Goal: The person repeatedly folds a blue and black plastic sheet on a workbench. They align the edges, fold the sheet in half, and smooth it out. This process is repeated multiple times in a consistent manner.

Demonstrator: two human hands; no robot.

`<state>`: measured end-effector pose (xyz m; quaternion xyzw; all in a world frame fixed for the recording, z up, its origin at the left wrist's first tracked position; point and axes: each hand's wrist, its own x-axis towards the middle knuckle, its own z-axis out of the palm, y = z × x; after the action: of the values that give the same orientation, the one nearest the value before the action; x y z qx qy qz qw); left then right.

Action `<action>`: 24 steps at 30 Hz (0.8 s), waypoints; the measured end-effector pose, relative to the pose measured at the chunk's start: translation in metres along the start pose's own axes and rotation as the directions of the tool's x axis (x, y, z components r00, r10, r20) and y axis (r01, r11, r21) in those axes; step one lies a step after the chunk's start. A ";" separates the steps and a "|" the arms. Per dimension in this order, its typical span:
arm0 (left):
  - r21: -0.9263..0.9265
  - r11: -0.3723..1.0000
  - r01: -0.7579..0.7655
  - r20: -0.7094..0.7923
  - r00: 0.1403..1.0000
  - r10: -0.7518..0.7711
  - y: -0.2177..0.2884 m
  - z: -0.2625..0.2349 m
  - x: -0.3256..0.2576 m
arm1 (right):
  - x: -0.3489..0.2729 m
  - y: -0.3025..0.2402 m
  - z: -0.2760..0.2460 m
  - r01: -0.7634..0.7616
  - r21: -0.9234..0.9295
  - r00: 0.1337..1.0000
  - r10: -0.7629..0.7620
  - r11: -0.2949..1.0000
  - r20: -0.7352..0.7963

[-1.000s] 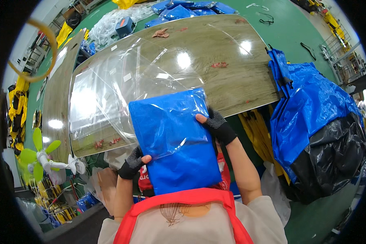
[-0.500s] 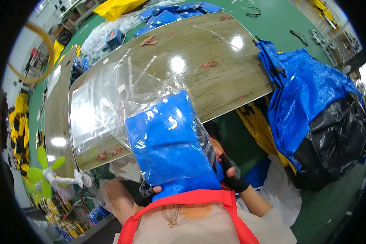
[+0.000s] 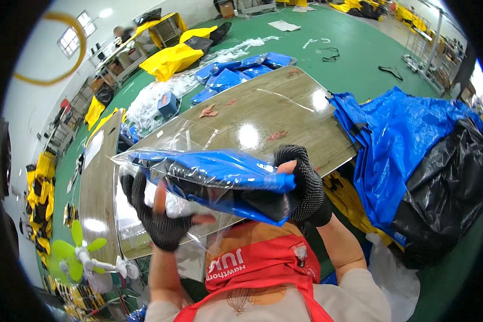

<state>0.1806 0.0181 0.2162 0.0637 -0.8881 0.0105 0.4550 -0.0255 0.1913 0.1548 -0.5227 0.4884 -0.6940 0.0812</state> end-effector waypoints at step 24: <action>-0.576 0.705 0.415 0.661 0.744 0.102 0.044 0.024 -0.030 | 0.044 0.024 -0.034 0.050 -0.060 0.845 -0.074 0.997 -0.530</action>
<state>0.1730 0.0632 0.1796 -0.0306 -0.9157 -0.3863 0.1067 -0.0819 0.1713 0.1656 -0.3276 0.4898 -0.8028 -0.0912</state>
